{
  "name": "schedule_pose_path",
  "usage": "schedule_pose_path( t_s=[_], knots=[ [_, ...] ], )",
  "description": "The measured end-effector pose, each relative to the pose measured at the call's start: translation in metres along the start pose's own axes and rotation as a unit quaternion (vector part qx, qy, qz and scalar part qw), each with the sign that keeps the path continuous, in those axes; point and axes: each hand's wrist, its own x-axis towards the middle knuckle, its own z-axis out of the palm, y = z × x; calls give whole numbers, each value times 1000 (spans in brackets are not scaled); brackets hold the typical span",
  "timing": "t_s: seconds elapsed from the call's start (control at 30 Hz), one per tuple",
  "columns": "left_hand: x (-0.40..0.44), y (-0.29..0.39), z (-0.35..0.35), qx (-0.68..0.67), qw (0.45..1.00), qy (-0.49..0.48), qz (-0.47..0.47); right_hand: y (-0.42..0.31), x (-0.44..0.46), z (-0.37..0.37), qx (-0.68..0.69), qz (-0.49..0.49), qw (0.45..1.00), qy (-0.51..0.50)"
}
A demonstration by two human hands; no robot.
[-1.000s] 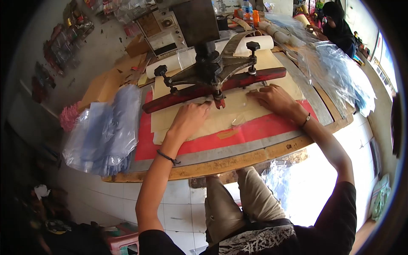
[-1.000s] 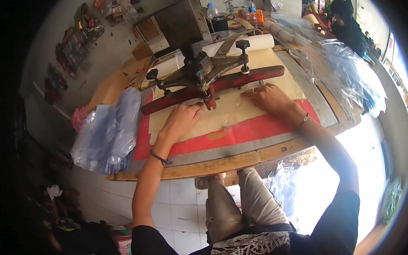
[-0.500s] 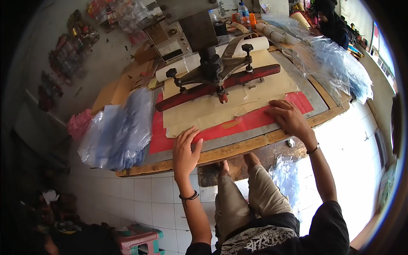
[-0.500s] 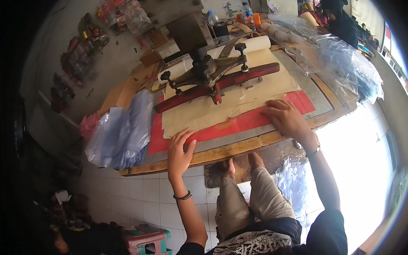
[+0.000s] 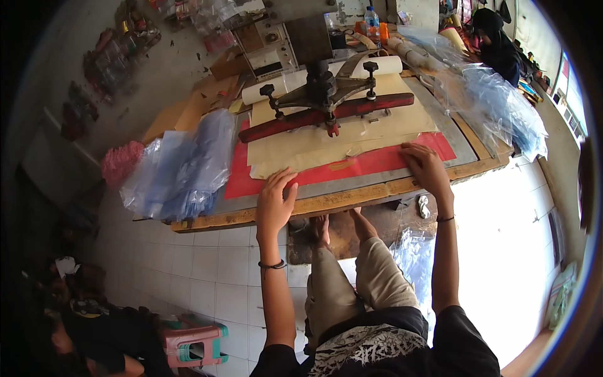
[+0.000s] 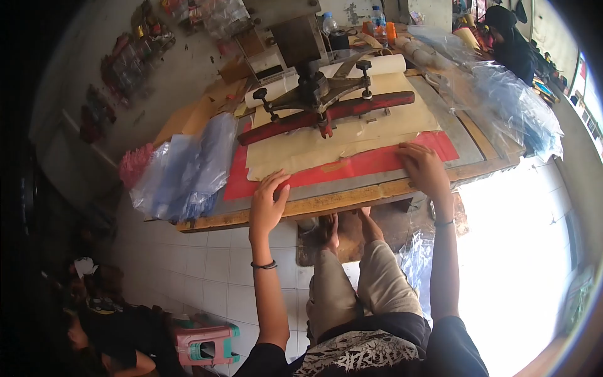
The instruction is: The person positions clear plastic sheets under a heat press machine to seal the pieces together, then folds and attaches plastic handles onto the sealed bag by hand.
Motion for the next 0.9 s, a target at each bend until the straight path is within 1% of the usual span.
schedule_pose_path(
  t_s=[0.17, 0.23, 0.47, 0.57, 0.7, 0.9],
  knots=[
    [-3, 1, 0, 0, 1000, 3, -7, -4, -11, -4, -53, -16, 998, -9],
    [-4, 5, -1, 0, 1000, -1, -17, -9, -17, -4, -85, -21, 996, 7],
    [-6, 6, 2, 23, 1000, 10, -16, -19, -33, -4, -112, -34, 992, 51],
    [-10, 9, 2, 44, 999, 12, -16, -22, -35, -7, -129, -38, 991, 20],
    [-11, 8, 3, 59, 998, 15, -14, -19, -36, -5, -146, -51, 988, 23],
    [-13, 7, 7, 44, 999, 28, -16, -28, -40, -19, -167, -91, 981, -36]
  ],
)
